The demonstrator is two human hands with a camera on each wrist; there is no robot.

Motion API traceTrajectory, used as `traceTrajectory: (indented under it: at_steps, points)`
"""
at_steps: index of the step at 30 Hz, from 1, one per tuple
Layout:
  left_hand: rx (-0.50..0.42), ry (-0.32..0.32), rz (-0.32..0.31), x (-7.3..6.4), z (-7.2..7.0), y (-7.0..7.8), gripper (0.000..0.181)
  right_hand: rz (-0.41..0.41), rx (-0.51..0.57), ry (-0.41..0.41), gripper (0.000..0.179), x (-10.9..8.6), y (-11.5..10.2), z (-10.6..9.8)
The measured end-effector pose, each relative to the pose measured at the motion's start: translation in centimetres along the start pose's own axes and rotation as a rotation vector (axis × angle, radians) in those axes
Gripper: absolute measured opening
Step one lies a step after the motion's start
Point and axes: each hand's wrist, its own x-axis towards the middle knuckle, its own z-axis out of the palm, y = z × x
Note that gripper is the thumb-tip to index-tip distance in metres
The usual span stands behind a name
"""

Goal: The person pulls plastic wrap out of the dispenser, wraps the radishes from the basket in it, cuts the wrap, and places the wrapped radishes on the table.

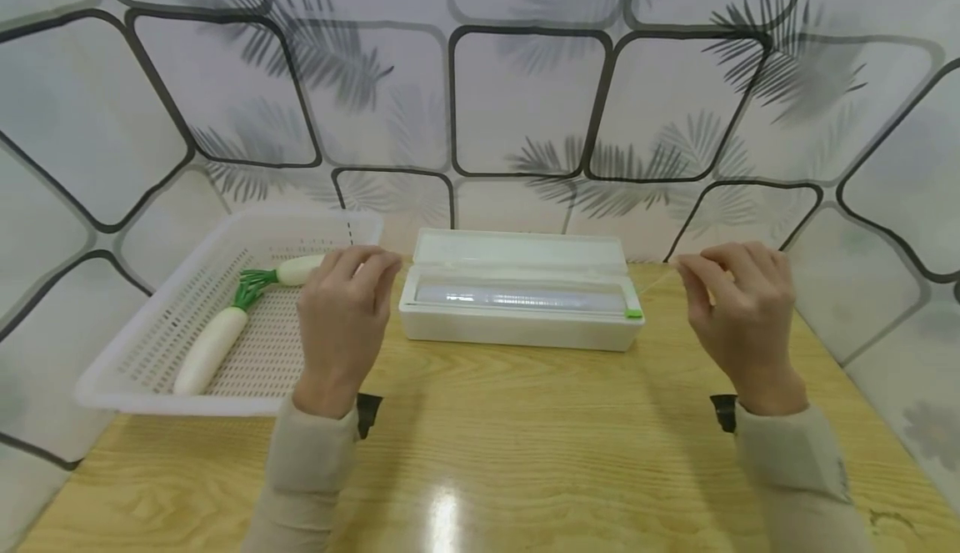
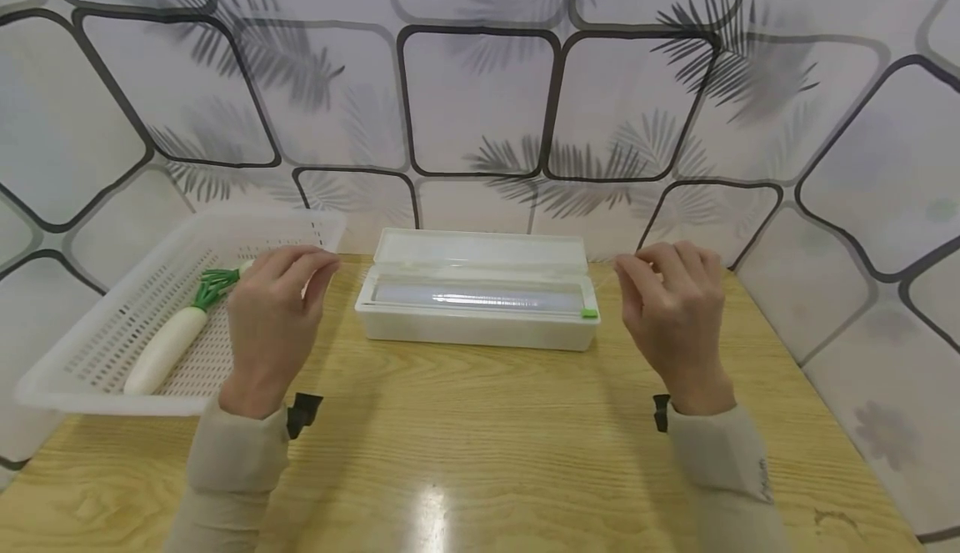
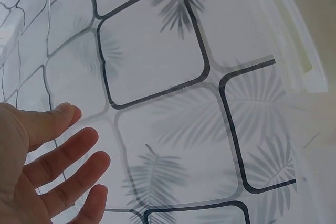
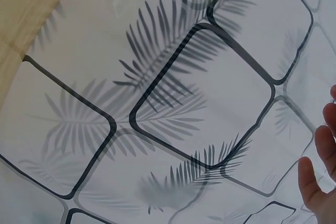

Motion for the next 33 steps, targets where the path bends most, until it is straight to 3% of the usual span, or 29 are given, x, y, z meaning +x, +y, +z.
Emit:
traceTrajectory:
  at_steps: [6, 14, 22, 25, 29, 31, 33]
  points:
    - [-0.002, 0.022, 0.015, 0.3, -0.6, 0.2, 0.008, 0.011, -0.002, 0.054, 0.004, 0.5, -0.6, -0.3]
    - [-0.023, 0.032, 0.024, 0.5, -1.6, 0.4, 0.013, 0.016, 0.01, 0.135, 0.005, 1.4, -1.5, -0.9]
    - [-0.071, 0.003, 0.106, -0.2, -3.1, 0.2, 0.006, -0.023, 0.068, 0.181, 0.043, 1.6, -2.8, -1.9]
    - [-0.083, -0.032, 0.175, -0.9, -3.9, -0.1, 0.005, -0.047, 0.097, 0.154, 0.047, 1.1, -3.2, -2.7]
    - [-0.099, -0.075, 0.251, -2.0, -4.9, -0.2, 0.024, -0.082, 0.121, 0.114, 0.05, 0.1, -3.6, -3.9]
    - [-0.117, -0.088, 0.261, -2.5, -5.4, -0.2, 0.031, -0.097, 0.124, 0.1, 0.051, -0.3, -3.7, -4.4]
    - [-0.134, -0.089, 0.25, -2.8, -5.7, -0.2, 0.027, -0.107, 0.125, 0.105, 0.051, -0.5, -3.8, -4.6]
